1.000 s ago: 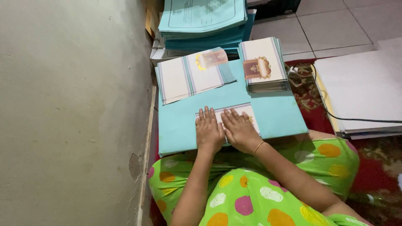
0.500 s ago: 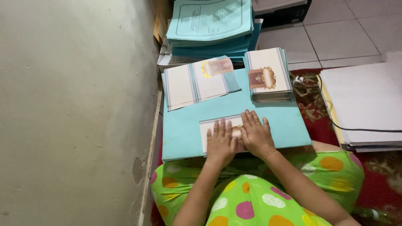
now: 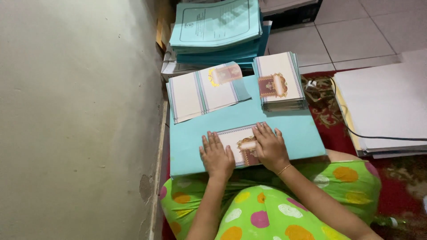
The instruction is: The person sits on the floor and folds the covers of small books onto their pages. They smooth the folded covers with their hands and place the finished books into a stack on the right.
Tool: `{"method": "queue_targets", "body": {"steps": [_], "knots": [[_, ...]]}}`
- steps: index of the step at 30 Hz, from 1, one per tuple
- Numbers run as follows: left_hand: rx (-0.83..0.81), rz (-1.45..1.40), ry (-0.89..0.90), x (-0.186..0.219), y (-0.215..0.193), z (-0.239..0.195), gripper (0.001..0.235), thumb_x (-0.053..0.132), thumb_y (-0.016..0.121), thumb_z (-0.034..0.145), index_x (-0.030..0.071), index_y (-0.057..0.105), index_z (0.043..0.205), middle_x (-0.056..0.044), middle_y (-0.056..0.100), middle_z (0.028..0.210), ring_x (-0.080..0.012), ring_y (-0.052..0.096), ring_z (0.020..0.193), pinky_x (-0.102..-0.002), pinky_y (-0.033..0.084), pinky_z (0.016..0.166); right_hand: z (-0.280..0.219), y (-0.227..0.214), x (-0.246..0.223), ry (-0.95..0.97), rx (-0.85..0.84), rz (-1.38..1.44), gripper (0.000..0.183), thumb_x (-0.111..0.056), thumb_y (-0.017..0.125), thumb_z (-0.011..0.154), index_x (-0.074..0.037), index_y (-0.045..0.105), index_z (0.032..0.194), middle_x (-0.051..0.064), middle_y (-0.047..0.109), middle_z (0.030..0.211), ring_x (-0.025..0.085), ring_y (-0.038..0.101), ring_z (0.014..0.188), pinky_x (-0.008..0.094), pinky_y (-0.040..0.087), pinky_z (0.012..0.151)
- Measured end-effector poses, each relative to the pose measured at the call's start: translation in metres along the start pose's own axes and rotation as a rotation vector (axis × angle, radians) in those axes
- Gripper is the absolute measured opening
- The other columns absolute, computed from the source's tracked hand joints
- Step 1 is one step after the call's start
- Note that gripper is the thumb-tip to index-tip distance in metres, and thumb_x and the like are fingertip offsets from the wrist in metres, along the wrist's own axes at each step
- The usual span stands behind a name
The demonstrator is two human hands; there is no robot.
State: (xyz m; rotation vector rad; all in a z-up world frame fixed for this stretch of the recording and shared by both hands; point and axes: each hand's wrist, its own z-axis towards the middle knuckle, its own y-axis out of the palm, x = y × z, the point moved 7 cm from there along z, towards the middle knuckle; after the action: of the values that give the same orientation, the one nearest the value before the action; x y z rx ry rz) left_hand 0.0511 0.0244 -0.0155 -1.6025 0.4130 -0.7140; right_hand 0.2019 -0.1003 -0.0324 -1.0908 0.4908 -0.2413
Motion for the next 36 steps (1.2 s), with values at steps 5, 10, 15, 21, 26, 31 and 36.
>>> {"method": "queue_targets", "body": {"steps": [5,10,15,21,26,31,36], "knots": [[-0.054,-0.101,0.232,0.056,0.014,-0.024,0.073,0.043,0.035,0.100,0.005,0.020,0.160,-0.017,0.016,0.168,-0.0354,0.007,0.156,-0.051,0.006,0.122,0.001,-0.008,-0.007,-0.013,0.020,-0.013,0.052,-0.026,0.047,0.095,-0.021,0.058,0.146,0.006,0.054,0.154,0.025,0.045,0.146,0.051,0.029,0.115],[-0.103,-0.150,0.226,0.036,0.004,-0.022,0.070,0.041,0.032,0.101,0.008,0.020,0.161,-0.014,0.017,0.169,-0.0328,0.007,0.156,-0.051,0.003,0.122,0.002,-0.010,-0.004,-0.003,-0.006,0.047,0.051,-0.027,0.047,0.098,-0.021,0.057,0.147,0.006,0.052,0.155,0.026,0.043,0.147,0.051,0.026,0.115],[0.168,-0.251,0.044,-0.035,-0.024,-0.046,0.069,0.041,0.039,0.103,0.004,0.023,0.159,-0.022,0.025,0.165,-0.0380,0.019,0.153,-0.053,0.018,0.121,0.007,-0.010,-0.004,-0.027,0.023,-0.023,0.051,-0.034,0.051,0.096,-0.023,0.057,0.146,0.006,0.054,0.152,0.024,0.046,0.144,0.050,0.029,0.113],[-0.039,-0.825,-0.401,-0.071,-0.045,-0.101,0.027,0.036,0.061,0.096,0.013,0.066,0.081,0.002,0.063,0.068,-0.0122,0.058,0.062,-0.032,0.045,0.057,0.015,-0.032,-0.024,-0.003,0.012,-0.180,0.061,-0.060,0.067,0.084,-0.023,0.066,0.133,0.003,0.063,0.123,0.026,0.059,0.105,0.044,0.035,0.091],[-0.238,-1.201,-0.500,-0.073,0.043,-0.093,0.024,0.035,0.074,0.092,0.013,0.075,0.101,-0.009,0.079,0.082,-0.0176,0.071,0.060,-0.028,0.056,0.055,0.008,-0.023,-0.041,-0.012,-0.154,-0.056,0.074,-0.072,0.066,0.080,-0.023,0.060,0.135,0.002,0.063,0.108,0.021,0.064,0.104,0.045,0.039,0.092],[-0.107,-1.140,-0.241,-0.044,-0.018,-0.099,0.021,0.018,0.075,0.089,0.004,0.070,0.104,-0.016,0.076,0.079,-0.0223,0.073,0.068,-0.034,0.056,0.061,-0.001,-0.041,-0.046,0.073,-0.352,0.302,0.060,-0.060,0.068,0.089,-0.020,0.062,0.134,0.000,0.066,0.093,0.020,0.068,0.094,0.040,0.044,0.090],[0.062,-1.020,0.134,-0.016,-0.064,-0.084,0.008,0.018,0.067,0.096,0.010,0.068,0.097,-0.011,0.076,0.078,-0.0344,0.077,0.078,-0.042,0.060,0.063,-0.006,-0.076,-0.016,0.127,-0.183,0.603,0.068,-0.023,0.083,0.078,-0.015,0.058,0.140,0.008,0.062,0.121,0.031,0.063,0.116,0.048,0.049,0.100]]}}
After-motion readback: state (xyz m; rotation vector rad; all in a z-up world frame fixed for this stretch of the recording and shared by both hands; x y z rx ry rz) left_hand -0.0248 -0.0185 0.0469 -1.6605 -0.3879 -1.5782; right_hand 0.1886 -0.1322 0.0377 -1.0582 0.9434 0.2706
